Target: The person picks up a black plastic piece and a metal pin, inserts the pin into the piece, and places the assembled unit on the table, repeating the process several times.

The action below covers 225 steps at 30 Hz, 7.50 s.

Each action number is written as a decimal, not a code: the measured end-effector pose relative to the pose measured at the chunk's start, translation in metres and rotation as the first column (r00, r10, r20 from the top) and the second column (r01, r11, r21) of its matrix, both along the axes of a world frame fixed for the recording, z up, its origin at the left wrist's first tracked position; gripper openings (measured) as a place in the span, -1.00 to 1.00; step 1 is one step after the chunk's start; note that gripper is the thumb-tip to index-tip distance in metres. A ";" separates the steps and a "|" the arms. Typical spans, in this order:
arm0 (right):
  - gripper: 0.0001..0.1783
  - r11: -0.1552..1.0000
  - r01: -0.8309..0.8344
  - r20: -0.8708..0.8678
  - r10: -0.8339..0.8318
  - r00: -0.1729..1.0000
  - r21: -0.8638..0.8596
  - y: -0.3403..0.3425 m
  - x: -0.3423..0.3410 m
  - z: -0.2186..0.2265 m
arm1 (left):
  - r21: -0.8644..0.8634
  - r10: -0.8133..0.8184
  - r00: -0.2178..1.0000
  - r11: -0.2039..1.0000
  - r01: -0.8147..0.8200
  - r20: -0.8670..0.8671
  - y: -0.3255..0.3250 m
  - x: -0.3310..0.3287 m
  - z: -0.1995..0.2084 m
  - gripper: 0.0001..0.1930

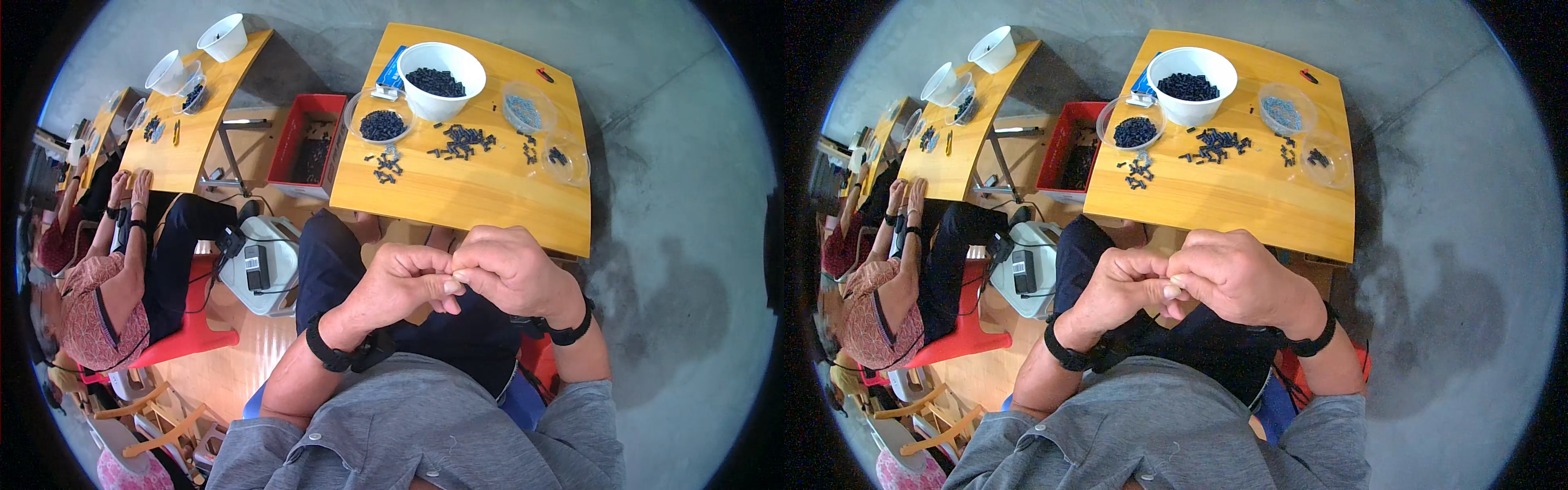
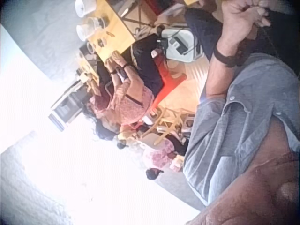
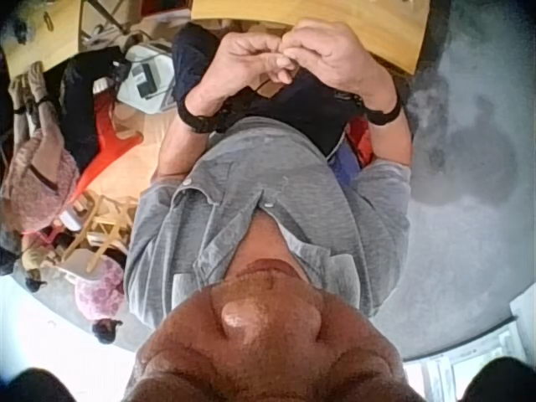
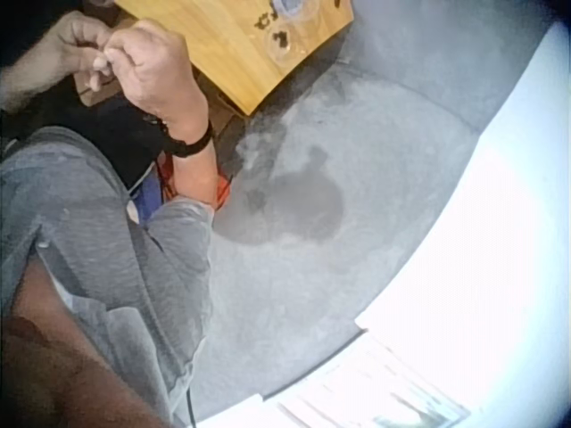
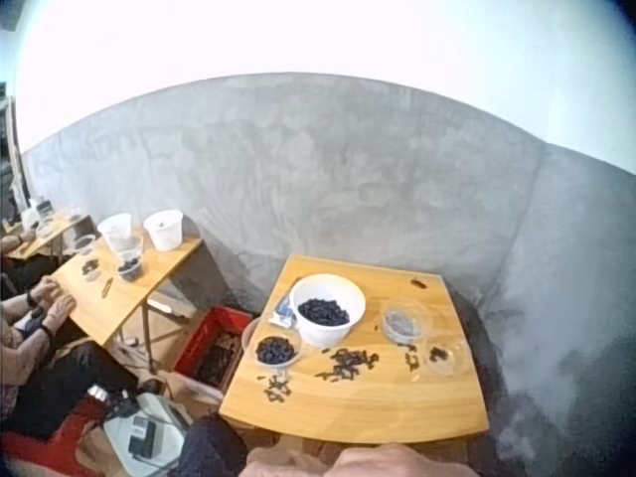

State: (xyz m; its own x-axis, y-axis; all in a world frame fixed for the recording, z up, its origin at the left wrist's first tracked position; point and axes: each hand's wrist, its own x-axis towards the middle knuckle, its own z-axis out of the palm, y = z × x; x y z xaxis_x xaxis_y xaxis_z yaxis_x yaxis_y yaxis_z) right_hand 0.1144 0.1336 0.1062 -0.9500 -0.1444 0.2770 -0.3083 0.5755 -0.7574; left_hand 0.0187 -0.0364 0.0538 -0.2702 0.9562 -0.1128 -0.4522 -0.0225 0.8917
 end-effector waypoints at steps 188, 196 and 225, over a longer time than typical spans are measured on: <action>-0.79 0.522 0.784 -0.044 -0.823 0.567 0.337 0.189 -0.059 -0.187 | -0.304 0.399 0.895 0.893 -0.332 0.197 0.021 -0.018 -0.068 -0.90; -0.83 0.562 0.704 0.041 -0.793 0.608 0.435 0.200 -0.071 -0.183 | -0.309 0.399 0.904 0.888 -0.339 0.155 0.021 -0.019 -0.073 -0.92; -0.93 0.879 0.213 0.284 -0.093 0.954 -0.427 0.018 -0.028 -0.035 | -0.022 0.376 0.924 0.925 -0.379 -0.074 0.010 -0.010 -0.031 -0.86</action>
